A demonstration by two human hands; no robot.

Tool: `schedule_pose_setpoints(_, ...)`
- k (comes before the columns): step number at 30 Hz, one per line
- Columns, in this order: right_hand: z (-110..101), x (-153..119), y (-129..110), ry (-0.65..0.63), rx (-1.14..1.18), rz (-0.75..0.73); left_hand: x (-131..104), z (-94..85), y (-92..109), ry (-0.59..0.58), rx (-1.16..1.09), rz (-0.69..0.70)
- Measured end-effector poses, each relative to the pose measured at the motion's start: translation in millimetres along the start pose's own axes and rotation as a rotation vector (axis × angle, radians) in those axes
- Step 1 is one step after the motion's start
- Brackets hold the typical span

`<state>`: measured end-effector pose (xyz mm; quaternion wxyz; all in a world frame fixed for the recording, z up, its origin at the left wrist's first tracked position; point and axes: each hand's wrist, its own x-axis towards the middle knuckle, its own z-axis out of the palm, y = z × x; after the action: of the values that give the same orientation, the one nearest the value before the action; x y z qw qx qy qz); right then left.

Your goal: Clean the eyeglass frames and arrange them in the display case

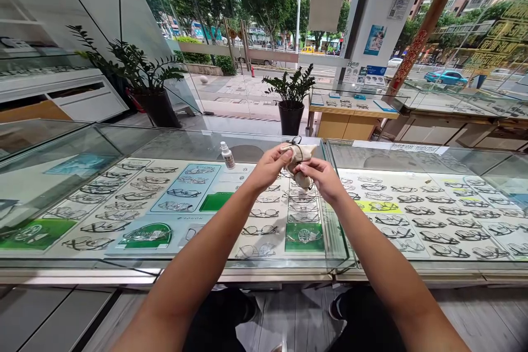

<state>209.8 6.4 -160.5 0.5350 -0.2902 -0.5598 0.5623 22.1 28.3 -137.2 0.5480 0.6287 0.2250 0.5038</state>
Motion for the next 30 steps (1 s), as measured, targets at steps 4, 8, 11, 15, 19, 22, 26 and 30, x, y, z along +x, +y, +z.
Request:
schedule_pose_setpoints(4, 3.8, -1.4, 2.7, 0.003, -0.037, 0.030, -2.3, 4.8, -2.3, 0.020, 0.010, -0.006)
schedule_pose_setpoints(8, 4.1, -3.4, -0.4, -0.064, -0.094, 0.039, -0.9, 2.4, -3.3, 0.059, 0.066, 0.082)
schedule_pose_setpoints(11, -0.2, -2.0, -1.5, -0.025, -0.032, 0.007, -0.7, 0.3, -2.7, 0.003, -0.012, 0.036)
schedule_pose_setpoints(15, -1.6, -0.2, 2.4, 0.012, 0.011, 0.015, -2.8, 5.6, -4.6, -0.009, -0.074, -0.042)
schedule_pose_setpoints(19, 3.1, -2.0, 2.8, -0.063, -0.045, 0.016, -1.6, 8.6, -6.1, 0.075, -0.029, 0.034)
schedule_pose_setpoints(22, 2.1, -1.9, 1.0, -0.053, -0.021, 0.008, -0.4, 4.8, -2.7, 0.014, -0.081, 0.010)
schedule_pose_setpoints(26, -0.6, 0.4, 4.0, -0.002, 0.039, 0.008, -2.0, 1.6, -1.8, -0.052, -0.126, -0.077)
schedule_pose_setpoints(30, 3.4, -0.4, 7.8, -0.053, 0.002, 0.021, -1.6, 3.4, -10.5, 0.039, -0.098, -0.036)
